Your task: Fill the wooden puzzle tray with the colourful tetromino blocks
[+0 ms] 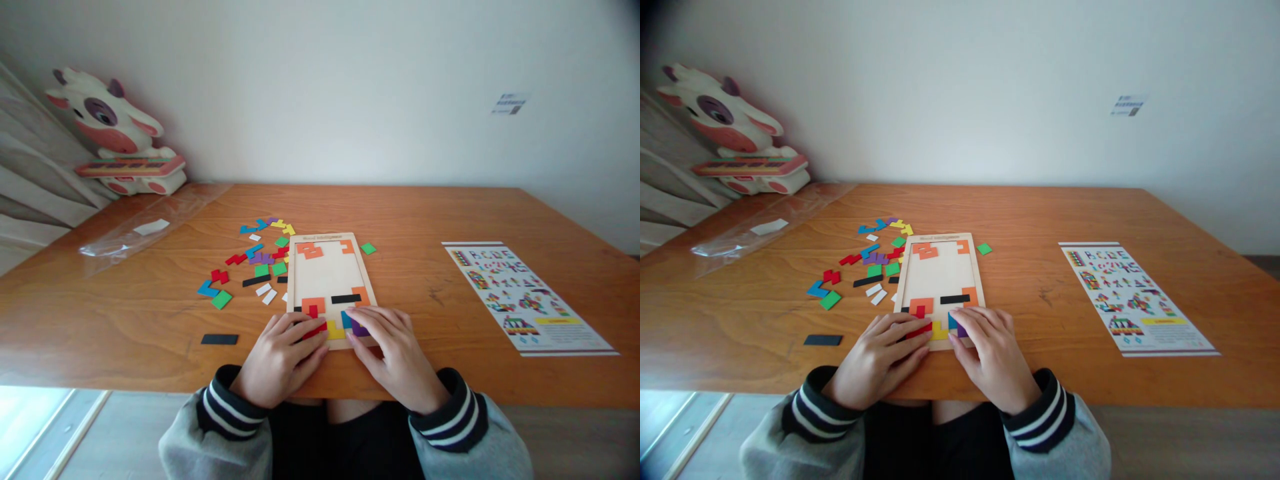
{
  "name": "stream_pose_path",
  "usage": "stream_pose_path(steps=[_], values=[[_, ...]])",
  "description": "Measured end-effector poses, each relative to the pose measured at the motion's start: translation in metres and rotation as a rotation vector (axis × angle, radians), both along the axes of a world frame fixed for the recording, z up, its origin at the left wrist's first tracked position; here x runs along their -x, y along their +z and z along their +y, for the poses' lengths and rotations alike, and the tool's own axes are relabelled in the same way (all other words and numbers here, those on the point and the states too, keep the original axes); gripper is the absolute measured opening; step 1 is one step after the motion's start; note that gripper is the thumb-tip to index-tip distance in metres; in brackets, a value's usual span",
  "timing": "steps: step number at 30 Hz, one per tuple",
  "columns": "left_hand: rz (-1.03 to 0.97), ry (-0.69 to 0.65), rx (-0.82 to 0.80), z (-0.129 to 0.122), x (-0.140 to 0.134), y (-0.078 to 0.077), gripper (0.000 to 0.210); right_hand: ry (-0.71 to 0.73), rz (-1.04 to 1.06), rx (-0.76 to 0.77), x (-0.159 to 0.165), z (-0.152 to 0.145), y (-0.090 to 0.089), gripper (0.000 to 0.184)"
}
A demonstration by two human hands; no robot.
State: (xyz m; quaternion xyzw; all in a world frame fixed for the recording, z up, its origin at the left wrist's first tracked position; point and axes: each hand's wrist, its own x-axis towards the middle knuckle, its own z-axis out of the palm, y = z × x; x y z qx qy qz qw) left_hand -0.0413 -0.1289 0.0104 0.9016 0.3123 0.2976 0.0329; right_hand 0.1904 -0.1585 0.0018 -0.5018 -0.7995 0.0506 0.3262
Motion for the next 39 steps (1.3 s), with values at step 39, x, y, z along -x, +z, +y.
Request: stream_pose_path(steps=[39], values=[[-0.036, 0.008, 0.003, -0.001, 0.000, -0.004, 0.021, 0.028, 0.243, 0.148, 0.003, 0.021, -0.004, 0.016]])
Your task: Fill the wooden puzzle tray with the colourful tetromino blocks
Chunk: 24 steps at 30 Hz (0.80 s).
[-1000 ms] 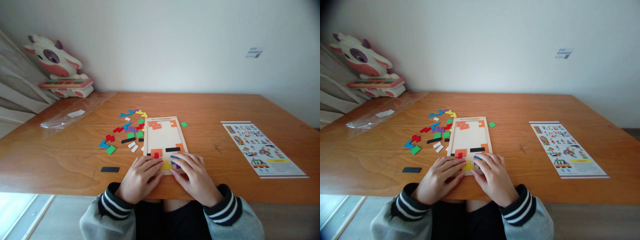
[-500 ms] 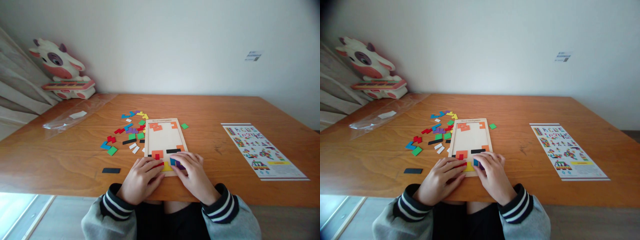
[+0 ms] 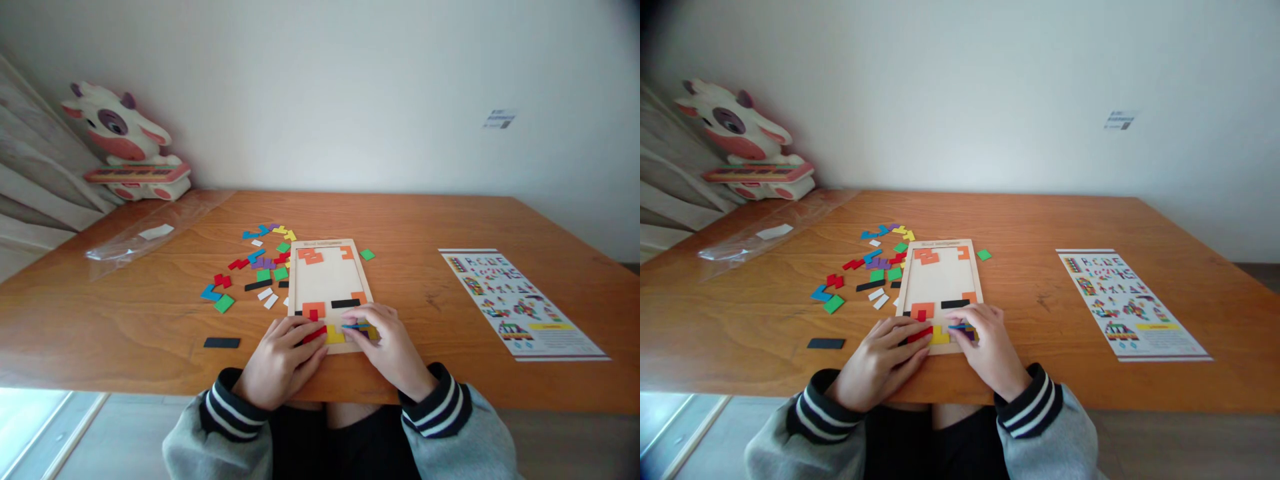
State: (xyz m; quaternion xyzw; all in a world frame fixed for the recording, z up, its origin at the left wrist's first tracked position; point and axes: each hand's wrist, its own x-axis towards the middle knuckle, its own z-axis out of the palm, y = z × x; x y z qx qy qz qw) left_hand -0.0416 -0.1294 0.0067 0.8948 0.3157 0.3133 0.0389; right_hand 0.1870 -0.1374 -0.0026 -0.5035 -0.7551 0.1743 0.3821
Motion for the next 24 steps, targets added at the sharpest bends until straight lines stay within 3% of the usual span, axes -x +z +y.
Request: stream_pose_path(steps=[8, 12, 17, 20, 24], values=[[-0.017, 0.027, -0.001, -0.002, 0.000, 0.000, 0.020, -0.103, 0.042, -0.058, -0.025, -0.006, 0.000, 0.011], [-0.058, 0.172, -0.026, -0.002, 0.007, -0.002, 0.021, -0.168, 0.010, -0.057, -0.046, -0.011, -0.007, 0.017], [-0.058, 0.445, -0.081, 0.004, 0.039, -0.005, 0.025, -0.268, -0.025, -0.053, -0.058, -0.013, -0.013, 0.024], [-0.021, 0.577, -0.090, 0.009, 0.062, -0.006, 0.025, -0.217, -0.051, -0.060, -0.057, -0.013, -0.013, 0.022], [0.067, 0.577, -0.049, 0.027, 0.082, -0.002, 0.030, -0.134, -0.075, -0.051, -0.055, -0.014, -0.012, 0.018]])
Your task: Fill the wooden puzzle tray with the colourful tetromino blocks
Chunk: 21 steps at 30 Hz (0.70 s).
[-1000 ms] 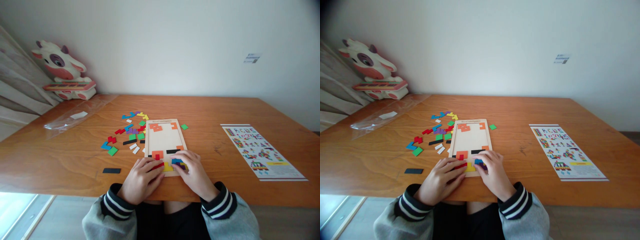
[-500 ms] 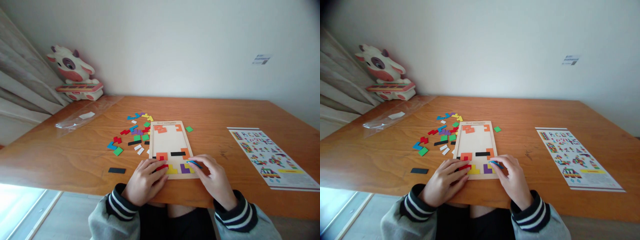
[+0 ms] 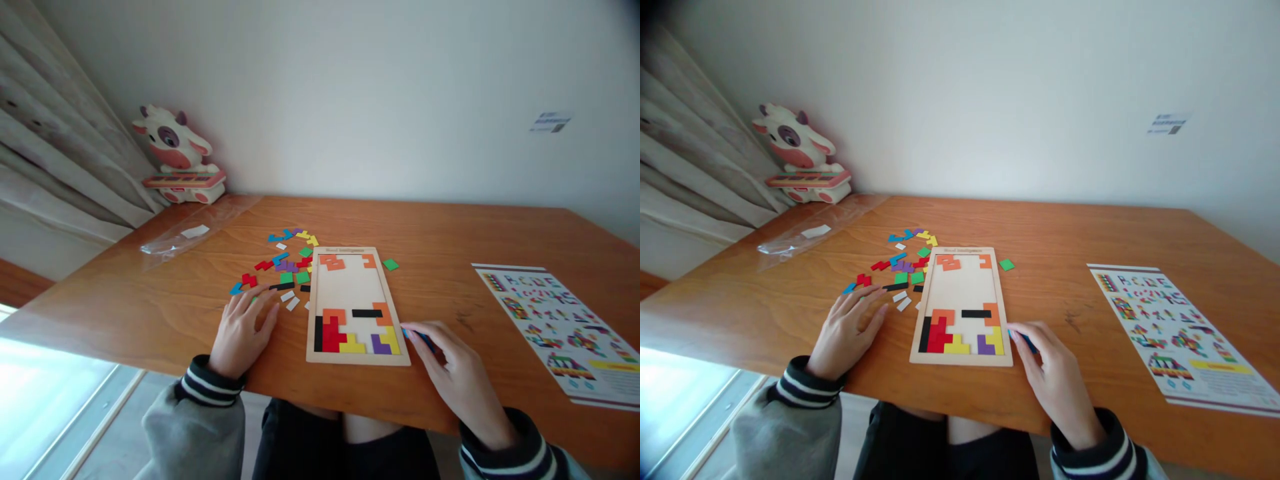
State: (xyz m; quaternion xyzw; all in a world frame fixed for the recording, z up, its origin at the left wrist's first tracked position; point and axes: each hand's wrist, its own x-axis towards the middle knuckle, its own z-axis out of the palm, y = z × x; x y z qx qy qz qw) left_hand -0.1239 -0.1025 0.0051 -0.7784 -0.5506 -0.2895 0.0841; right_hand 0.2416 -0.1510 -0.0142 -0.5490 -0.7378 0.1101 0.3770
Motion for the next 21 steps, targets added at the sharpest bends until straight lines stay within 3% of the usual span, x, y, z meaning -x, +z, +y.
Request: stream_pose_path(steps=[5, 10, 15, 21], values=[[0.092, -0.108, 0.114, 0.056, 0.009, 0.009, 0.032, -0.040, -0.004, 0.010, 0.000, 0.001, -0.001, 0.021], [0.157, -0.093, 0.161, 0.102, 0.014, 0.000, 0.034, -0.091, -0.001, -0.001, 0.002, 0.000, 0.000, 0.024], [0.136, -0.173, 0.127, 0.106, 0.019, -0.012, 0.034, -0.111, 0.018, 0.013, 0.006, -0.002, 0.003, 0.024], [0.052, -0.167, 0.154, 0.103, 0.020, -0.011, 0.037, -0.125, 0.037, 0.010, 0.008, -0.003, 0.008, 0.024]])
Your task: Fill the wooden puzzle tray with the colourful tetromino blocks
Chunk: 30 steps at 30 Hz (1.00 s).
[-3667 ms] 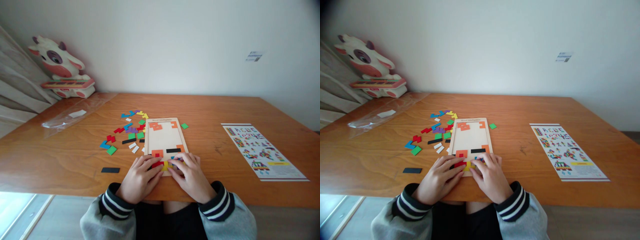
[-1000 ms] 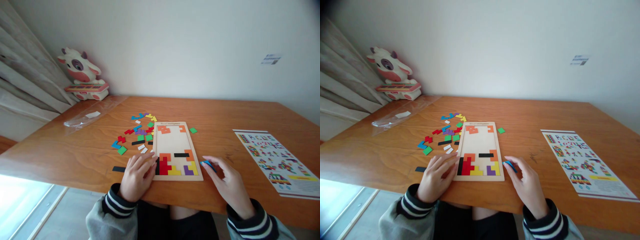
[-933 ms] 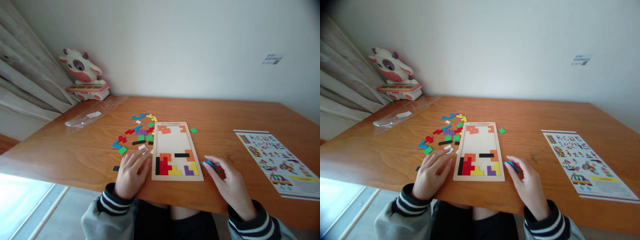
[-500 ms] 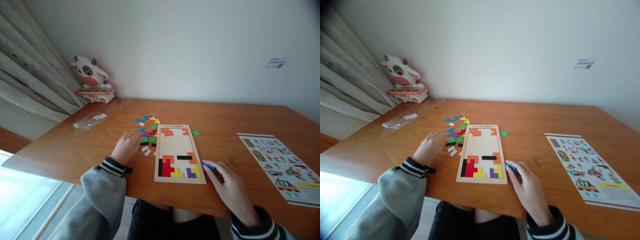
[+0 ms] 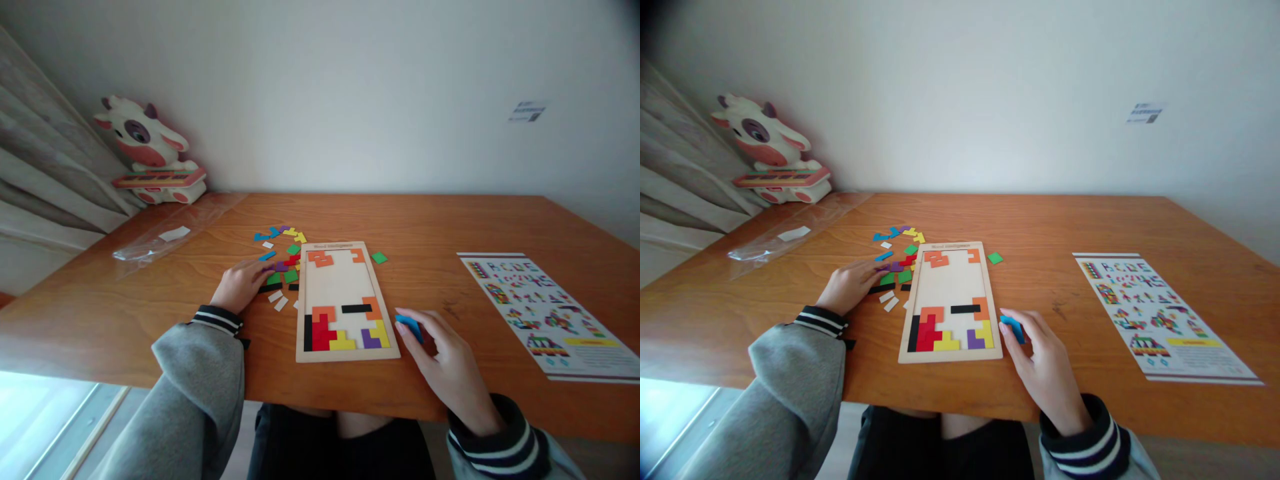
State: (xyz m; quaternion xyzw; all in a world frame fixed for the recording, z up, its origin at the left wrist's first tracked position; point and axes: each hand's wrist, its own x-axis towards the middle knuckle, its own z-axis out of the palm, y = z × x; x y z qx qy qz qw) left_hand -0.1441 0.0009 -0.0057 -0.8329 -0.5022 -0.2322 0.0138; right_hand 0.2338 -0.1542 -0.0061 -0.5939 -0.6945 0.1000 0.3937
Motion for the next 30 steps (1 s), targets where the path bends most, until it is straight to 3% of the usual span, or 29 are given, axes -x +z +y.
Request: stream_pose_path(steps=[11, 19, 25, 30], values=[[-0.086, -0.016, 0.097, -0.004, -0.008, 0.008, 0.040, 0.011, 0.000, 0.014, 0.000, -0.001, 0.000, 0.023], [-0.330, 0.142, 0.253, -0.007, -0.008, 0.005, 0.051, 0.010, -0.001, 0.011, 0.000, -0.001, 0.000, 0.023], [-0.148, 0.030, 0.190, -0.008, -0.006, 0.012, 0.045, 0.012, -0.009, 0.011, 0.000, -0.001, 0.001, 0.023], [-0.248, 0.094, 0.260, -0.008, -0.004, 0.010, 0.047, 0.015, -0.008, 0.015, 0.001, -0.001, 0.001, 0.023]])
